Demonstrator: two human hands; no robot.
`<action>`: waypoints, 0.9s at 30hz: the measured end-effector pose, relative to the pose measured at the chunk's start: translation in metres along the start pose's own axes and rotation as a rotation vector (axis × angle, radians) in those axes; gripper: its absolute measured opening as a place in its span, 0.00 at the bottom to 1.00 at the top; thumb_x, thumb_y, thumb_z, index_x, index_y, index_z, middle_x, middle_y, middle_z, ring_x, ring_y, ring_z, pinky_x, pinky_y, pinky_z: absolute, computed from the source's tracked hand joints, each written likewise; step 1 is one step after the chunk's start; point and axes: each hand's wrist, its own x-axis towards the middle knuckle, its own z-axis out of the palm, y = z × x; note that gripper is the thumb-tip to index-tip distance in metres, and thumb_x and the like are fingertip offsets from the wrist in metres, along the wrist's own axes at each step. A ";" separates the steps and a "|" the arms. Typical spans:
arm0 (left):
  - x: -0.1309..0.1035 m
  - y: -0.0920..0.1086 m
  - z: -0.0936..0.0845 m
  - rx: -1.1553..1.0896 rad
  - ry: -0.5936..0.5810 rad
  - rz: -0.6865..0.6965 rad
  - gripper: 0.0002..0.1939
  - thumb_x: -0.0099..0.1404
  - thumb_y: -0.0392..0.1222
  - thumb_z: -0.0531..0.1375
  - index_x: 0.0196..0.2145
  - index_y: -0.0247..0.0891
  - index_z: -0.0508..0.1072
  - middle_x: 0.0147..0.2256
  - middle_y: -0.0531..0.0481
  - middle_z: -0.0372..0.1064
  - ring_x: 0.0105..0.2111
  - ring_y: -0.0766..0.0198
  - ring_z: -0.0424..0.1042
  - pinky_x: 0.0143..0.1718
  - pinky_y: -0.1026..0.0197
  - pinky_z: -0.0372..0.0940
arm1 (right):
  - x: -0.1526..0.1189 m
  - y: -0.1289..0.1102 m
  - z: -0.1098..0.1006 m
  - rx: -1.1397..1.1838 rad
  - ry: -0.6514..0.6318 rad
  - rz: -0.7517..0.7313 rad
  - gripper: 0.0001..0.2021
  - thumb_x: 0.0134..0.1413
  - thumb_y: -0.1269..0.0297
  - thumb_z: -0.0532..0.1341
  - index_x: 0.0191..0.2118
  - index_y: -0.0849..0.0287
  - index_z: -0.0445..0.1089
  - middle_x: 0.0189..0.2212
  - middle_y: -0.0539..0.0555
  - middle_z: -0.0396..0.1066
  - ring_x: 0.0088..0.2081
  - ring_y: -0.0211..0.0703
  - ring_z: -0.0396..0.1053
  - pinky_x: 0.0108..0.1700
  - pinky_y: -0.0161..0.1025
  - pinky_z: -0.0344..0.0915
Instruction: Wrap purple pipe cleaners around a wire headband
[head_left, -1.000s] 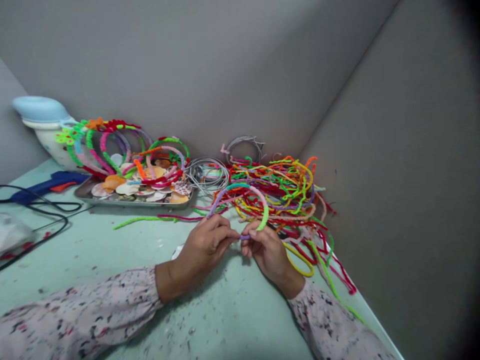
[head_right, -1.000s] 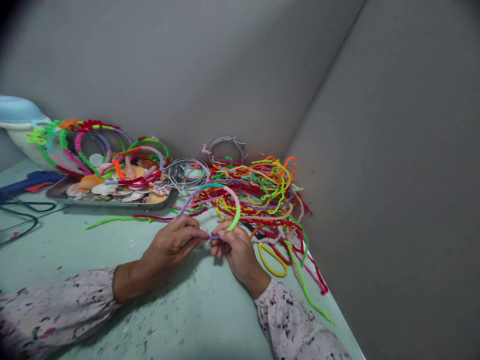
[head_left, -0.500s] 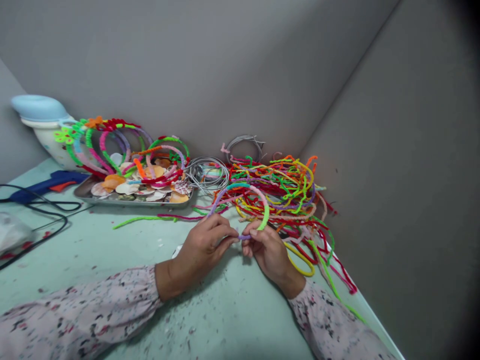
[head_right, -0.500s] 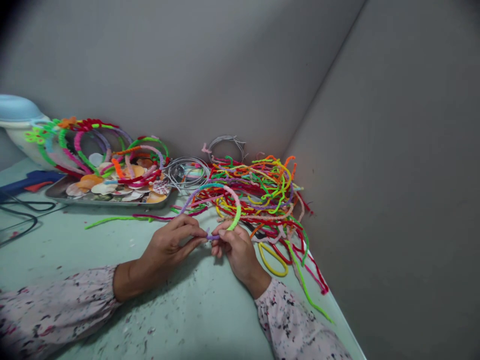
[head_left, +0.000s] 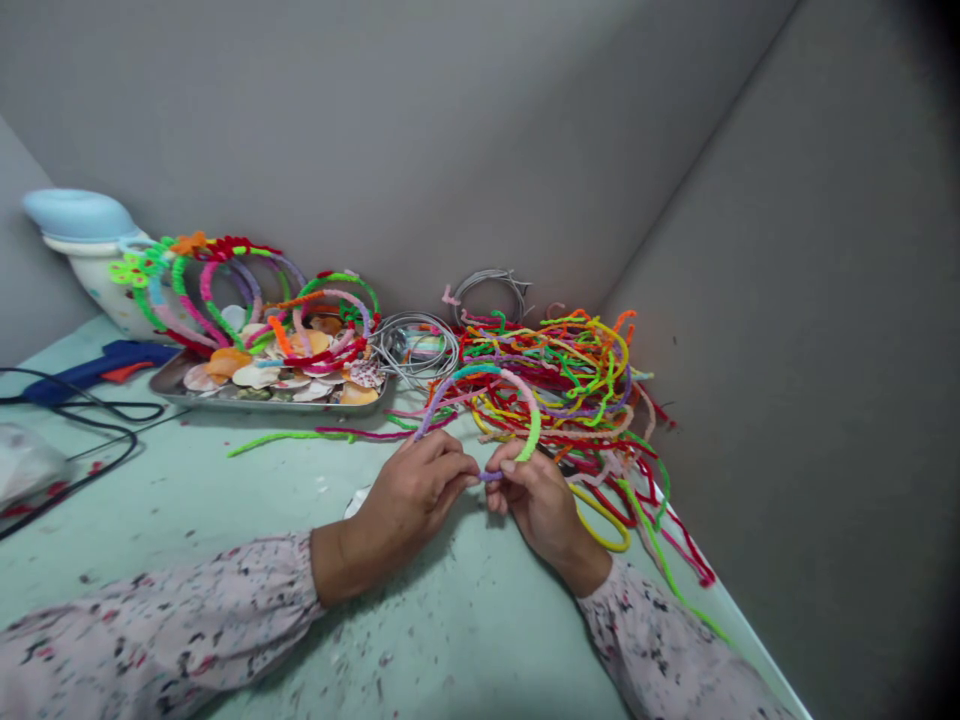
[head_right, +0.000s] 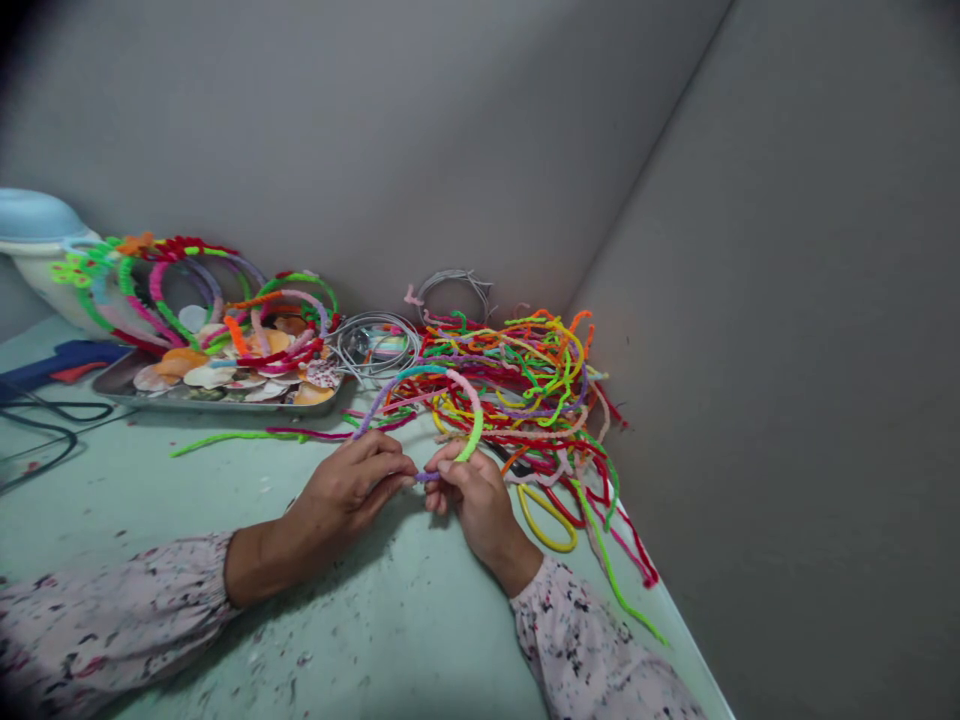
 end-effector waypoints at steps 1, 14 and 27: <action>0.000 0.000 0.000 -0.002 -0.013 -0.006 0.07 0.68 0.36 0.54 0.37 0.37 0.72 0.35 0.49 0.67 0.36 0.64 0.66 0.37 0.61 0.61 | 0.000 0.000 0.000 -0.013 0.001 -0.004 0.05 0.49 0.64 0.59 0.29 0.61 0.69 0.18 0.47 0.68 0.18 0.33 0.66 0.20 0.28 0.60; 0.000 -0.003 0.004 -0.052 -0.053 -0.046 0.07 0.69 0.37 0.53 0.39 0.38 0.72 0.35 0.49 0.64 0.36 0.64 0.64 0.37 0.61 0.60 | 0.002 0.000 -0.003 -0.045 0.011 0.021 0.05 0.49 0.65 0.59 0.29 0.61 0.69 0.18 0.47 0.67 0.18 0.32 0.65 0.20 0.28 0.58; 0.002 0.003 0.001 -0.142 -0.205 -0.213 0.10 0.69 0.39 0.52 0.36 0.37 0.72 0.34 0.49 0.63 0.35 0.63 0.64 0.38 0.60 0.60 | 0.003 -0.001 -0.002 -0.064 0.019 0.056 0.05 0.47 0.65 0.59 0.27 0.61 0.68 0.17 0.46 0.66 0.16 0.31 0.63 0.19 0.28 0.56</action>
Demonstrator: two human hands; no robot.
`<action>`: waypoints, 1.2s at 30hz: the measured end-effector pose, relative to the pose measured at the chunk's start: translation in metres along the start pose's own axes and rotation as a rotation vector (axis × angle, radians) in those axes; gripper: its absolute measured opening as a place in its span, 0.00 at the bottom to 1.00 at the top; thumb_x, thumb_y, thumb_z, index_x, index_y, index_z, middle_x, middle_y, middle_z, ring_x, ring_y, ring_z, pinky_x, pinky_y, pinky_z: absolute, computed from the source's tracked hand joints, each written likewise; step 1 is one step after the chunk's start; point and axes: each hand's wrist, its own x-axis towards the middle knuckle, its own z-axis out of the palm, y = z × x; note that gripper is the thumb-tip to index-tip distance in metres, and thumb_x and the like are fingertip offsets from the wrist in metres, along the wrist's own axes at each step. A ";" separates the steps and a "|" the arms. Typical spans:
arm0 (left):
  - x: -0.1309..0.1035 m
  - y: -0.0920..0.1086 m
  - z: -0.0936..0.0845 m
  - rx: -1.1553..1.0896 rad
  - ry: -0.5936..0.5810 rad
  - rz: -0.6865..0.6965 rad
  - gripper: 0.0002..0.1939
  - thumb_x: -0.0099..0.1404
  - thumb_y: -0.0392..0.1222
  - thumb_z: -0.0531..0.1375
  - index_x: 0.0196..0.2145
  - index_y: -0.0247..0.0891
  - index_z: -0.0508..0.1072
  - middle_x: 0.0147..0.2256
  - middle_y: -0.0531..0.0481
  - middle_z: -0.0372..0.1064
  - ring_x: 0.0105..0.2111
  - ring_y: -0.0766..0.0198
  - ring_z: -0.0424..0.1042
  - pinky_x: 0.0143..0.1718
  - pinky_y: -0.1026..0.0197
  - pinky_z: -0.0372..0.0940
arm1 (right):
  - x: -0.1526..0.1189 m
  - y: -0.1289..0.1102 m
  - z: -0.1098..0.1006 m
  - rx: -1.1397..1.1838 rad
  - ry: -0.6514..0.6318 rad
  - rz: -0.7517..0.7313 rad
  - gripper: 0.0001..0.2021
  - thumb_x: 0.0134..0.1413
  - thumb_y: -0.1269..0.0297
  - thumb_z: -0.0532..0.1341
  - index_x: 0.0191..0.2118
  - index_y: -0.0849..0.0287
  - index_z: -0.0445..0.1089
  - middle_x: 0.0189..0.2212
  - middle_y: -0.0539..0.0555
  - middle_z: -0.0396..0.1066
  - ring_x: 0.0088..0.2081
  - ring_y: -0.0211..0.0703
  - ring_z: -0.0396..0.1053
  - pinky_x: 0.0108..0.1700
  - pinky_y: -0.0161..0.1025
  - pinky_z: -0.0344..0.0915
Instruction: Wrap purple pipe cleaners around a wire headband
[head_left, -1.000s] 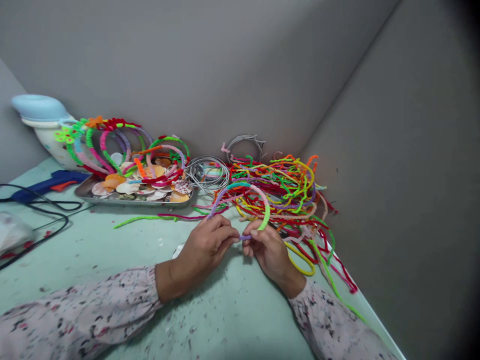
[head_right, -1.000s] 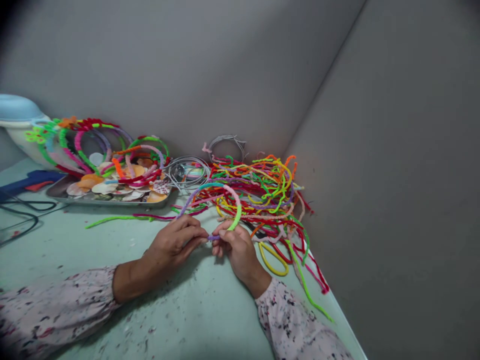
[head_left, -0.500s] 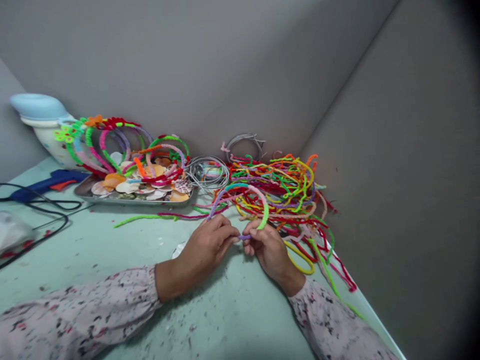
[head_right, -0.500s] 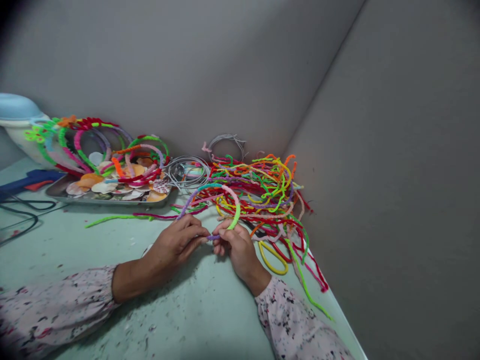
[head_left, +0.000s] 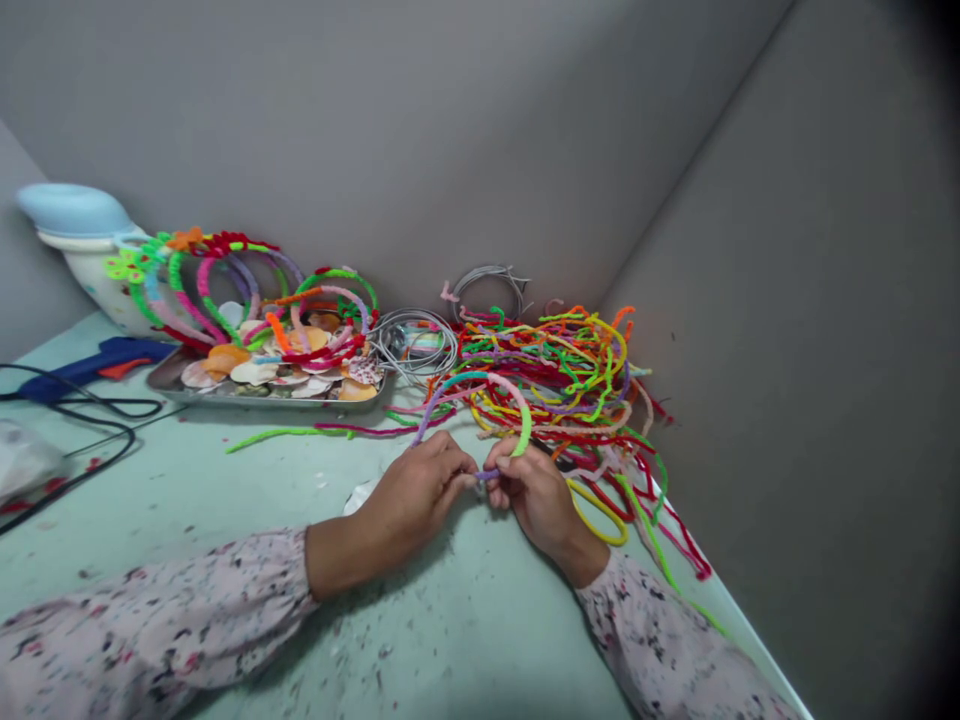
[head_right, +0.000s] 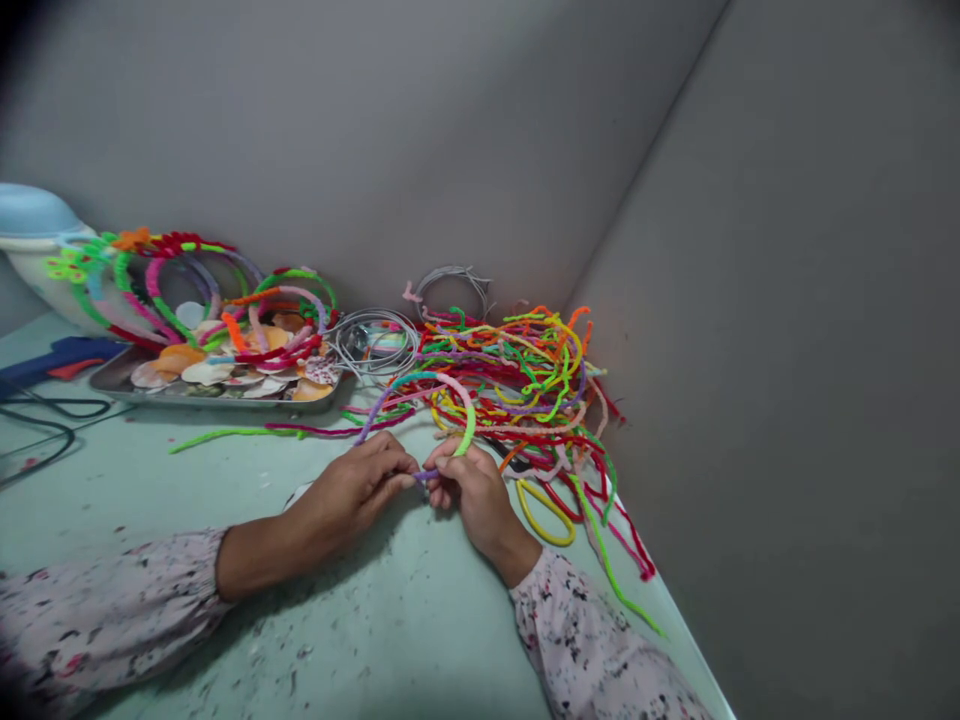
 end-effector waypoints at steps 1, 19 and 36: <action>0.000 0.000 0.000 -0.014 -0.005 0.007 0.10 0.69 0.39 0.51 0.36 0.37 0.72 0.34 0.49 0.63 0.35 0.64 0.64 0.38 0.60 0.60 | 0.000 0.000 0.000 0.001 0.001 0.000 0.05 0.47 0.65 0.59 0.27 0.60 0.68 0.17 0.46 0.66 0.16 0.31 0.63 0.19 0.28 0.56; 0.003 0.000 -0.001 -0.008 -0.089 -0.075 0.15 0.69 0.40 0.48 0.31 0.35 0.71 0.31 0.49 0.65 0.32 0.63 0.67 0.37 0.59 0.63 | -0.002 0.001 -0.002 -0.086 -0.063 0.014 0.06 0.46 0.64 0.58 0.28 0.61 0.68 0.18 0.47 0.67 0.18 0.32 0.63 0.20 0.29 0.56; 0.000 0.000 0.001 -0.091 0.010 -0.003 0.08 0.58 0.30 0.56 0.35 0.36 0.70 0.34 0.51 0.64 0.35 0.64 0.64 0.35 0.62 0.59 | -0.001 -0.004 0.003 0.077 0.001 0.044 0.05 0.44 0.65 0.60 0.27 0.61 0.69 0.15 0.47 0.67 0.16 0.32 0.63 0.17 0.27 0.55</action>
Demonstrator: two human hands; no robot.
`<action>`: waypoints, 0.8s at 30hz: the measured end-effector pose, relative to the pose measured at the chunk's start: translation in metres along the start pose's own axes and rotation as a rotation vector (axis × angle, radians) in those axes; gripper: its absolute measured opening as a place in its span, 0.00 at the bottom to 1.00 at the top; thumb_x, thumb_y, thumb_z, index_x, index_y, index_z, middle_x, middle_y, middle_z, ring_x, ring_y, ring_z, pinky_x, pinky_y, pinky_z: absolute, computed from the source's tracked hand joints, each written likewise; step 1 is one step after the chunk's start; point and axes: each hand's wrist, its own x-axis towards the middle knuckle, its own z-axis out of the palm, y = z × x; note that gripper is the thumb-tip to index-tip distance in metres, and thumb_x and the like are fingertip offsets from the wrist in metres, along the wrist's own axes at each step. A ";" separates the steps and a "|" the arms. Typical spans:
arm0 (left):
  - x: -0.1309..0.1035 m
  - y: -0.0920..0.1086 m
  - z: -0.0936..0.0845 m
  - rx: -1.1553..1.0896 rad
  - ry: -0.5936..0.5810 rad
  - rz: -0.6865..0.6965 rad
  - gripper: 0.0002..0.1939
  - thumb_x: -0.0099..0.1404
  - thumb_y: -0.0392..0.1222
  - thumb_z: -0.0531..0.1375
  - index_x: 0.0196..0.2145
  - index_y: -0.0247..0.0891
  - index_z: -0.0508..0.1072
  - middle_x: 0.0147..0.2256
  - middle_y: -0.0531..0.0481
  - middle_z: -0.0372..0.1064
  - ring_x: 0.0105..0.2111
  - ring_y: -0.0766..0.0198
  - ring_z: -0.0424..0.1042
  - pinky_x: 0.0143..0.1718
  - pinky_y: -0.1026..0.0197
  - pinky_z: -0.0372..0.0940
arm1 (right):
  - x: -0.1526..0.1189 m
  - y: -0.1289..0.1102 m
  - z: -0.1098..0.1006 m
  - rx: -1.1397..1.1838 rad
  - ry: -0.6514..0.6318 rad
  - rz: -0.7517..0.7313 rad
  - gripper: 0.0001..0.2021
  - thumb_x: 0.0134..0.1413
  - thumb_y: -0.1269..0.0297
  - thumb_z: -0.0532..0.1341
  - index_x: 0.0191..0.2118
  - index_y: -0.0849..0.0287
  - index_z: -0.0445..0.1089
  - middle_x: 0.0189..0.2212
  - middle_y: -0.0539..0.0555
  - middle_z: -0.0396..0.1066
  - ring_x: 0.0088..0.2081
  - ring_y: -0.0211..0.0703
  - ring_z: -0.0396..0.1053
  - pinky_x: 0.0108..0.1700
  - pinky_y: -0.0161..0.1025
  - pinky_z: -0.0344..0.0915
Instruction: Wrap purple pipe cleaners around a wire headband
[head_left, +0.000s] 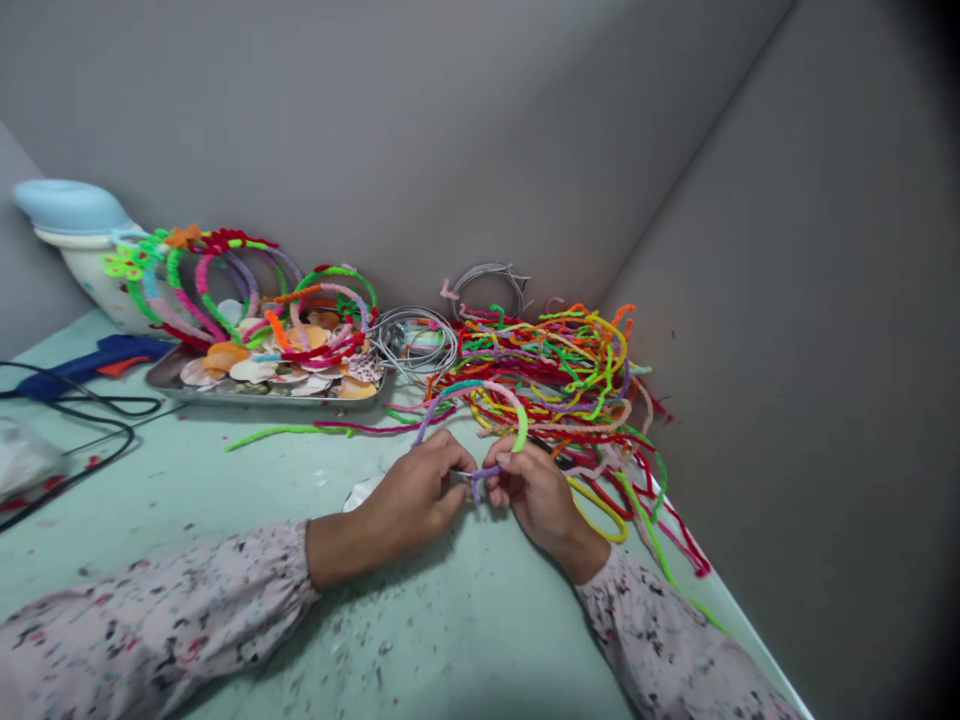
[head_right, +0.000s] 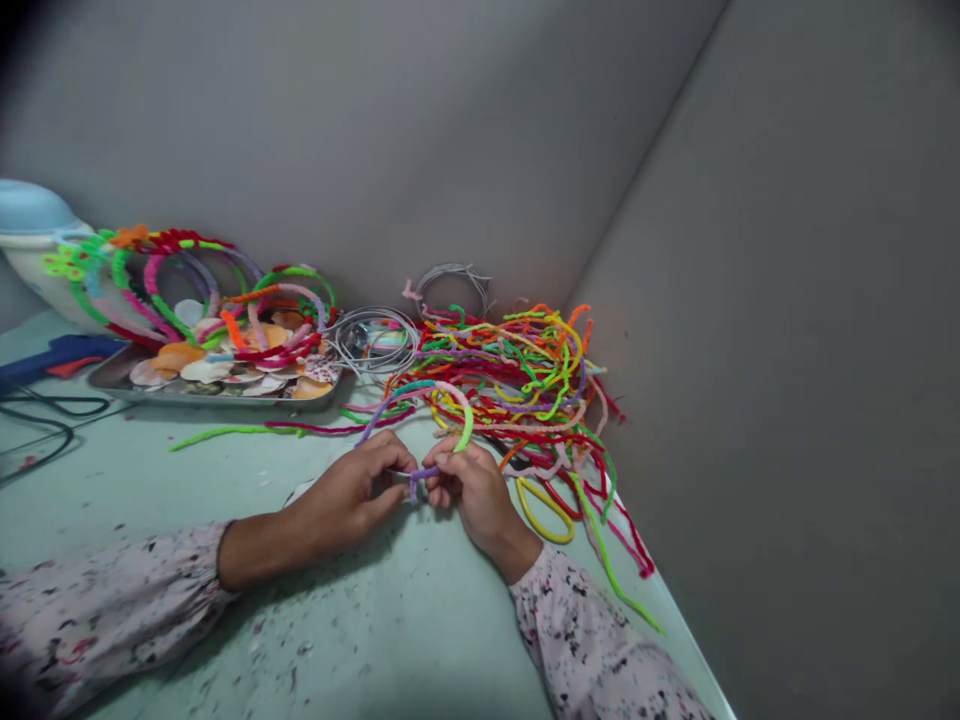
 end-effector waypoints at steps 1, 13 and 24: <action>0.000 -0.001 0.000 -0.002 0.012 0.003 0.07 0.59 0.31 0.56 0.35 0.36 0.71 0.34 0.50 0.64 0.35 0.64 0.64 0.36 0.61 0.59 | 0.000 0.000 0.000 0.006 -0.001 -0.001 0.05 0.44 0.65 0.60 0.27 0.61 0.69 0.15 0.47 0.67 0.16 0.32 0.63 0.17 0.28 0.55; -0.001 -0.001 -0.001 0.006 0.079 0.077 0.05 0.65 0.36 0.56 0.34 0.36 0.72 0.33 0.49 0.65 0.35 0.63 0.65 0.37 0.60 0.60 | 0.000 0.000 0.001 0.043 -0.019 0.010 0.06 0.44 0.64 0.60 0.27 0.61 0.70 0.16 0.48 0.68 0.15 0.33 0.63 0.17 0.28 0.55; -0.002 0.003 -0.003 0.076 0.086 0.123 0.08 0.67 0.38 0.52 0.34 0.36 0.70 0.33 0.48 0.64 0.35 0.62 0.63 0.36 0.59 0.59 | 0.000 -0.001 0.001 0.056 -0.041 0.009 0.06 0.45 0.65 0.60 0.27 0.61 0.70 0.17 0.48 0.69 0.16 0.33 0.63 0.17 0.28 0.56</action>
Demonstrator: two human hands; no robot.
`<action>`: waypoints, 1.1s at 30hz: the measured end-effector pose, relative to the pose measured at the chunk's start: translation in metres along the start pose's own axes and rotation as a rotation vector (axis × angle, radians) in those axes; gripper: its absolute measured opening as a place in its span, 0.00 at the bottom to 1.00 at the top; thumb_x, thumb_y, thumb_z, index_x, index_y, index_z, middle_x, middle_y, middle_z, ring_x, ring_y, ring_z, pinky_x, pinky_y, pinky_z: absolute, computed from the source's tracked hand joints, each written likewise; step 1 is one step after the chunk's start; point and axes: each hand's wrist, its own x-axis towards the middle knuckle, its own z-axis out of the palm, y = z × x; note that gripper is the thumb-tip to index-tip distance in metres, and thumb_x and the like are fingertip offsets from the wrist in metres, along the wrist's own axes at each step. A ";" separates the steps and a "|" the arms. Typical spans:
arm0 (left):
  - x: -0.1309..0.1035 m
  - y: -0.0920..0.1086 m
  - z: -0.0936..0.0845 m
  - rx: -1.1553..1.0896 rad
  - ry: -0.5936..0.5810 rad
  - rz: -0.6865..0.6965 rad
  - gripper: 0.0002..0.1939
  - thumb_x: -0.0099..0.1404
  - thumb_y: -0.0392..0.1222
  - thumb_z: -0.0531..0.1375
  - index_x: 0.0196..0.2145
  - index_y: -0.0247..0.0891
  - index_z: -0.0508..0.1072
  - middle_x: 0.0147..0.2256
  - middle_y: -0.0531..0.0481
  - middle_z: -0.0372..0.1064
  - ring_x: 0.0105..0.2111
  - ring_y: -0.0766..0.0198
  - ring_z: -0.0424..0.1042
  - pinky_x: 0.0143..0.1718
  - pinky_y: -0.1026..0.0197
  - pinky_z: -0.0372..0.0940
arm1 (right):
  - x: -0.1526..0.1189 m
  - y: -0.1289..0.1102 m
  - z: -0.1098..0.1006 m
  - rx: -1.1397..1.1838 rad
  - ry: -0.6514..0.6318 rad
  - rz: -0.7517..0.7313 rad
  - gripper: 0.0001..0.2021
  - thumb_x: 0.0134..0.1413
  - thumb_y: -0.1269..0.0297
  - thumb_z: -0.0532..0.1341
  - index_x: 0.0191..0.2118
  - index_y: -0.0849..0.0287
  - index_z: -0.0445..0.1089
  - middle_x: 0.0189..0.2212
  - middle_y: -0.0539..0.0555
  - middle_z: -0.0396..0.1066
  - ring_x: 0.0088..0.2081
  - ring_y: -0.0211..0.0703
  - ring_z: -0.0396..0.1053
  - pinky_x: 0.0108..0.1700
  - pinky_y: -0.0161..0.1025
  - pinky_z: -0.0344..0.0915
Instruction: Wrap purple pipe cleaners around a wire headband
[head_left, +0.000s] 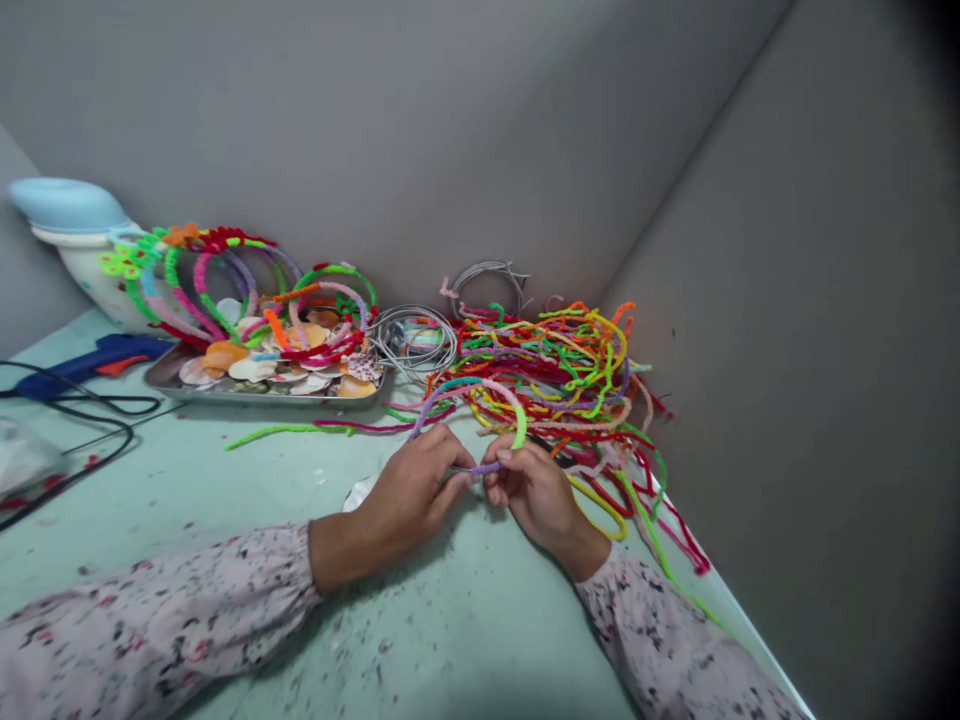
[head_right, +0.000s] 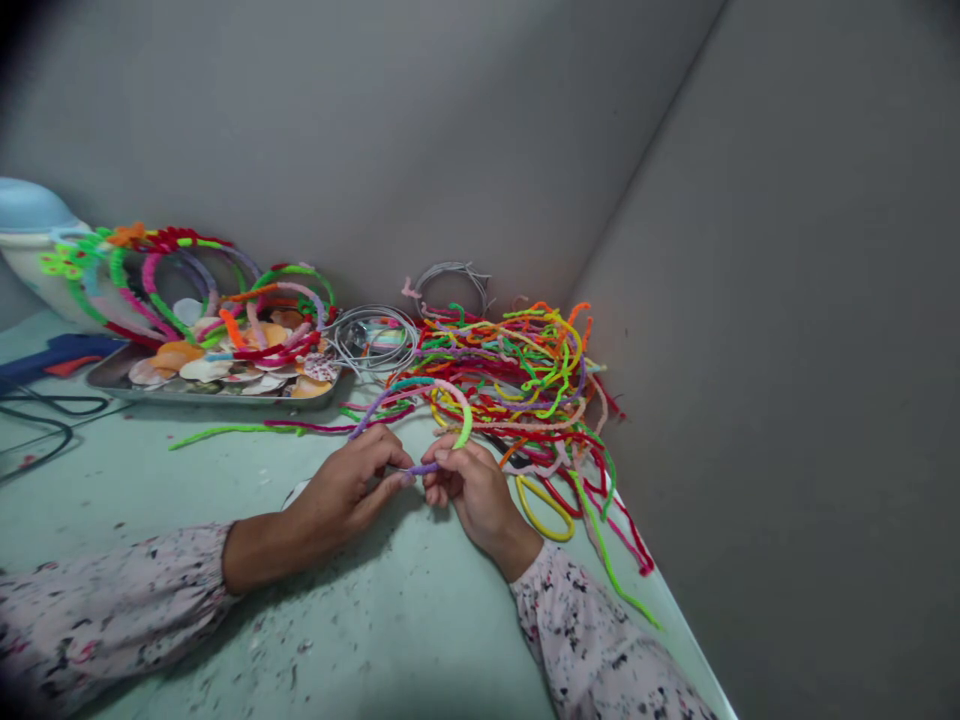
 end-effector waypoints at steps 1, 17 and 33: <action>0.000 0.000 0.000 -0.002 0.003 0.001 0.08 0.67 0.38 0.52 0.34 0.36 0.70 0.32 0.48 0.64 0.35 0.62 0.63 0.36 0.59 0.59 | 0.000 0.000 0.000 0.002 -0.001 -0.001 0.05 0.45 0.65 0.60 0.27 0.61 0.70 0.17 0.48 0.69 0.16 0.33 0.63 0.17 0.28 0.56; 0.001 0.000 0.001 -0.085 0.022 -0.072 0.06 0.66 0.37 0.55 0.33 0.36 0.72 0.32 0.50 0.65 0.35 0.64 0.64 0.38 0.60 0.59 | 0.001 0.001 -0.001 0.023 0.019 -0.006 0.05 0.45 0.65 0.60 0.27 0.62 0.70 0.16 0.48 0.69 0.16 0.32 0.64 0.16 0.27 0.56; 0.003 0.006 -0.004 -0.093 0.037 -0.152 0.12 0.65 0.36 0.53 0.25 0.34 0.68 0.28 0.52 0.62 0.32 0.65 0.63 0.35 0.61 0.57 | -0.002 0.005 -0.001 -0.126 -0.037 -0.038 0.05 0.48 0.65 0.59 0.30 0.61 0.69 0.19 0.48 0.69 0.19 0.33 0.67 0.20 0.28 0.60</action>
